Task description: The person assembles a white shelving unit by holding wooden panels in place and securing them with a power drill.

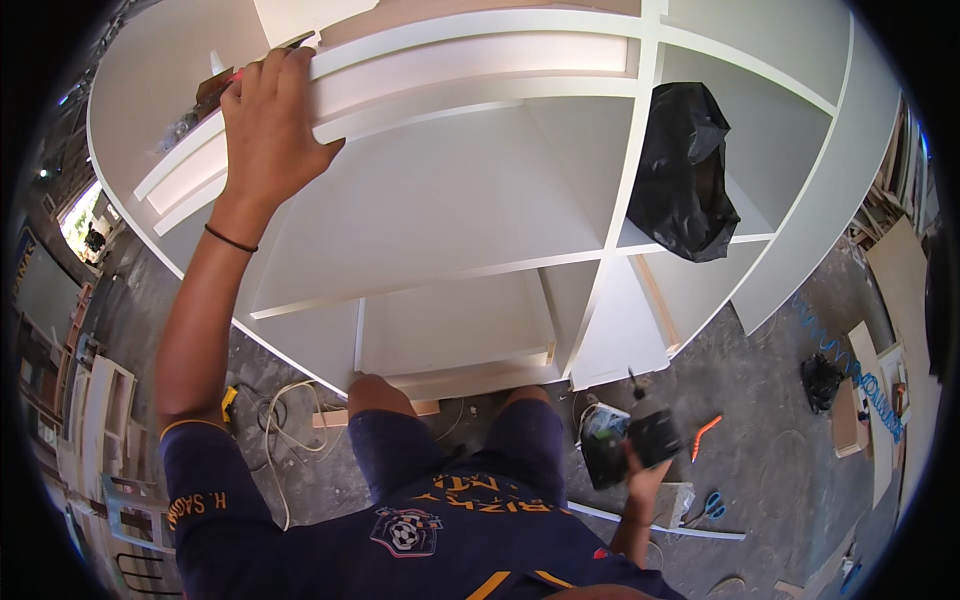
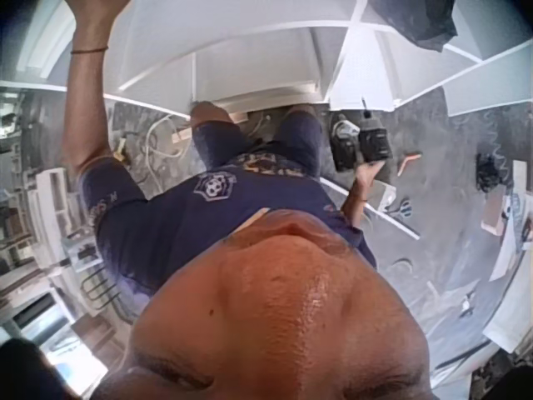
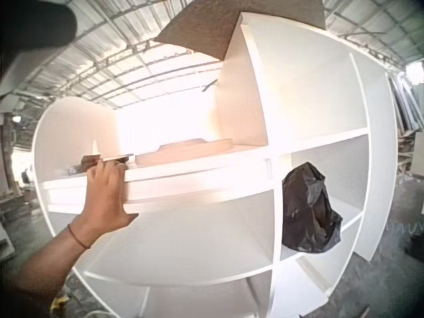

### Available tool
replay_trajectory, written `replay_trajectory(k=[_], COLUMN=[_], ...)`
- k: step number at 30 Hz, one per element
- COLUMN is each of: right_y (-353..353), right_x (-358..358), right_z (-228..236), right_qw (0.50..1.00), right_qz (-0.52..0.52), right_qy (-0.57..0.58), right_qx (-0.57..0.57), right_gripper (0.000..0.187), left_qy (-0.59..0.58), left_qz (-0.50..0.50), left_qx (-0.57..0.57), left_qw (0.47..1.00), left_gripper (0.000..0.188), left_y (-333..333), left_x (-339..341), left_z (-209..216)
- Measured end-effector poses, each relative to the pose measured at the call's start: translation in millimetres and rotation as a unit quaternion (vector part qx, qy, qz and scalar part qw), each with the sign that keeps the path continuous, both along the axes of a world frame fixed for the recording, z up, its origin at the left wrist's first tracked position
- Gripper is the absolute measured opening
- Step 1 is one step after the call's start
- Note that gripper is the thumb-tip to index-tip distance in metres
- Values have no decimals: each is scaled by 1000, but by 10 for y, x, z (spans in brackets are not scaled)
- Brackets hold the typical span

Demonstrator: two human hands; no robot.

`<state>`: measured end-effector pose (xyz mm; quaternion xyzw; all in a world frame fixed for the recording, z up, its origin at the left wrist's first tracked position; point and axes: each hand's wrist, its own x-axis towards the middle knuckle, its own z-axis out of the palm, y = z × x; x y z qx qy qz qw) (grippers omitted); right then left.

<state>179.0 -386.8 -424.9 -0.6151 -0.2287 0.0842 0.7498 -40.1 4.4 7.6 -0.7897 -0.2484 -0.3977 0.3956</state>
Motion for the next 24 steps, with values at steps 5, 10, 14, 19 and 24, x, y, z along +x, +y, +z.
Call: replay_trajectory(k=[5,10,14,19,24], right_y=[1010,2252,2896,3353,3557], right_x=[121,-451,-634,-595,-460], right_z=[1236,2024,2344,2476,2600], right_qw=[900,727,639,599,577], right_qz=[322,461,488,490,509], right_qy=[194,304,359,377,346], right_qx=[220,408,473,509,538], right_gripper=[53,58,48,45,44], left_qy=[4,4,8,10,8], left_qz=[-8,2,17,15,23], left_qx=[17,14,1,-10,-19], left_qw=[1000,1000,1000,1000,1000], left_gripper=[78,78,78,79,79], left_y=[14,-9,-32,-72,-108], left_x=[-20,-32,9,-16,6], left_z=[4,17,21,38,53])
